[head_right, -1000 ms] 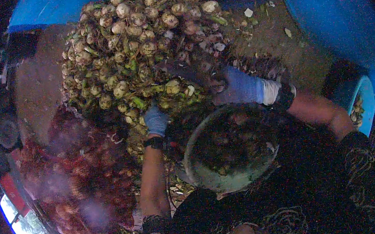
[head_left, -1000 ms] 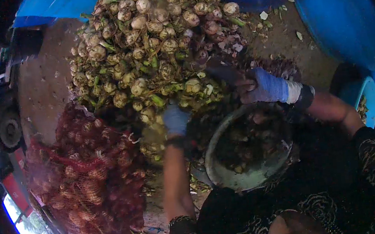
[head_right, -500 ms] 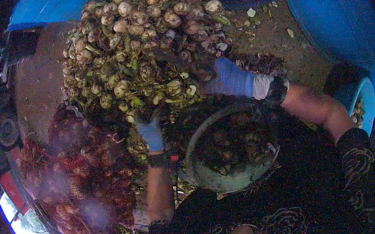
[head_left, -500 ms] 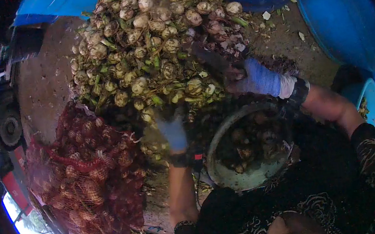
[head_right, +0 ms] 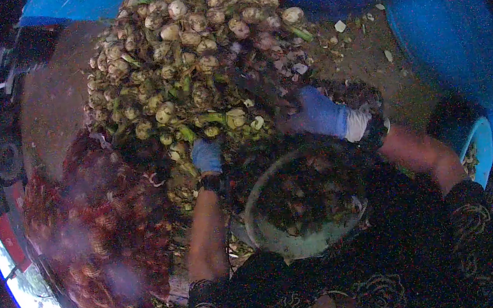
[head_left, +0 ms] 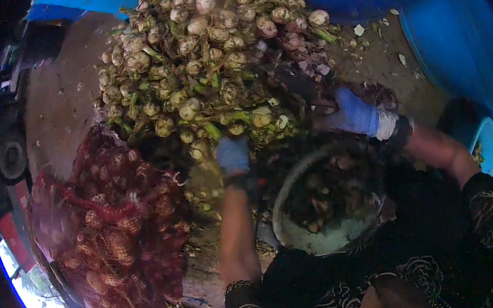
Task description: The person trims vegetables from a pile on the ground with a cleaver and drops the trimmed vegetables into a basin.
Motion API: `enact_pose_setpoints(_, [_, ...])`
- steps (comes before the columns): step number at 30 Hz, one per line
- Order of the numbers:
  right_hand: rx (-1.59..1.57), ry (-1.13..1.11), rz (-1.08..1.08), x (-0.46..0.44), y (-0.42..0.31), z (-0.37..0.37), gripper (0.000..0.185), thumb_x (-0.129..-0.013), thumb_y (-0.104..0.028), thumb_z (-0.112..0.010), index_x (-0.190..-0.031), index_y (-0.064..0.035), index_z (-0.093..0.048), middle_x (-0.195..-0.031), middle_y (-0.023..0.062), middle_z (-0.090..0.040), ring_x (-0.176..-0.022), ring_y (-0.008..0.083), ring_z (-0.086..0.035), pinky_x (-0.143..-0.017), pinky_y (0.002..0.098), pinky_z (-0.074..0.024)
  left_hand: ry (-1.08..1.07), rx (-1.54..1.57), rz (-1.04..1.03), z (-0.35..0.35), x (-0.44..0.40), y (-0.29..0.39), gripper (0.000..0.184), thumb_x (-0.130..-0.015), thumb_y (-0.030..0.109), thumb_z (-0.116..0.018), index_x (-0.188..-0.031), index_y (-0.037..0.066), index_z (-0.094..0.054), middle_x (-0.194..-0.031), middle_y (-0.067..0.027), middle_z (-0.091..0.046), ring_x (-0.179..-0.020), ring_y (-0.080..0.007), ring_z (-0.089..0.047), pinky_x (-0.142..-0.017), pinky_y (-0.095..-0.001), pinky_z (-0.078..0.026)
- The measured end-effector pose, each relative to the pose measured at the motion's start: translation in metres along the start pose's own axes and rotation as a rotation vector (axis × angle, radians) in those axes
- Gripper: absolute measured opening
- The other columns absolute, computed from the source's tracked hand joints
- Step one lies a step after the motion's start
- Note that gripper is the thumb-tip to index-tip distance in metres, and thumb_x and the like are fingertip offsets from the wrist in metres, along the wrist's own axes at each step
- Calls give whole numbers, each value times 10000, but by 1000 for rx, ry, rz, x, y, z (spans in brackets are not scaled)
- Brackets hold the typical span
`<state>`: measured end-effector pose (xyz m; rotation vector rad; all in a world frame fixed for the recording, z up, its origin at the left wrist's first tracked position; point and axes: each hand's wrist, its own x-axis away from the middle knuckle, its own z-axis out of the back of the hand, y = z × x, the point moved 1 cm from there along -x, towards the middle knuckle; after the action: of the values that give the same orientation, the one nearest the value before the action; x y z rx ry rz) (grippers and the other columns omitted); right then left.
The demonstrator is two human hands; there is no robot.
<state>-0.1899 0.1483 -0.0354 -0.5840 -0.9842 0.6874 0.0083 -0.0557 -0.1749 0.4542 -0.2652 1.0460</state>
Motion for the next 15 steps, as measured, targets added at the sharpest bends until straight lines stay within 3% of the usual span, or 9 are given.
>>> enact_pose_setpoints(2, [-54,77,39,2,3,-2,506,-662,-292,-717,-1061,-31,-547,-858,167,-617,-765,209,-602,-673,374,-469,88,230,-117,-16,0,-15,352,-717,244,-684,-969,11,-608,-914,-171,-634,-863,-315,-604,-744,-373,-472])
enact_pose_setpoints(3, [-16,143,137,1,8,-6,485,-665,-300,-710,-1038,-31,-555,-841,182,-615,-752,238,-607,-667,385,-470,89,230,-115,-21,1,-21,352,-717,244,-684,-969,11,-608,-914,-171,-634,-863,-315,-604,-744,-373,-472])
enact_pose_setpoints(5, [17,209,231,2,18,-10,466,-668,-308,-702,-1015,-30,-564,-825,197,-612,-738,268,-611,-661,395,-472,48,1020,-243,-31,4,-31,334,-723,86,-644,-1046,26,-587,-991,-129,-619,-875,-256,-602,-756,-343,-477])
enact_pose_setpoints(8, [211,138,290,5,9,-14,411,-674,-340,-666,-927,-26,-586,-760,194,-607,-688,331,-605,-619,417,-476,-62,1237,-207,19,47,11,328,-734,-32,-564,-1060,-22,-524,-982,-115,-601,-884,-194,-569,-758,-327,-469])
enact_pose_setpoints(9, [338,90,305,4,7,-17,390,-674,-351,-647,-881,-26,-589,-731,185,-604,-669,353,-596,-604,430,-476,-67,1236,-209,38,57,19,328,-734,-32,-564,-1060,-22,-524,-982,-115,-601,-884,-194,-569,-758,-327,-469])
enact_pose_setpoints(11, [462,45,312,5,1,-22,375,-673,-362,-628,-836,-26,-591,-702,175,-601,-649,374,-586,-588,442,-477,-359,1055,-174,60,76,27,363,-783,10,-544,-1138,-26,-478,-1061,-150,-571,-965,-212,-555,-808,-312,-469])
enact_pose_setpoints(12, [540,73,388,6,-6,-23,354,-670,-357,-623,-796,-28,-586,-668,173,-589,-626,373,-583,-566,452,-468,-364,1053,-180,47,80,17,363,-783,10,-544,-1138,-26,-478,-1061,-150,-571,-965,-212,-555,-808,-312,-469])
enact_pose_setpoints(15, [589,46,459,14,-31,-16,325,-672,-345,-614,-758,-33,-582,-632,177,-575,-608,373,-578,-539,463,-455,-318,985,-520,25,88,4,390,-852,58,-484,-1222,-28,-394,-1130,-165,-532,-1011,-219,-543,-848,-302,-467])
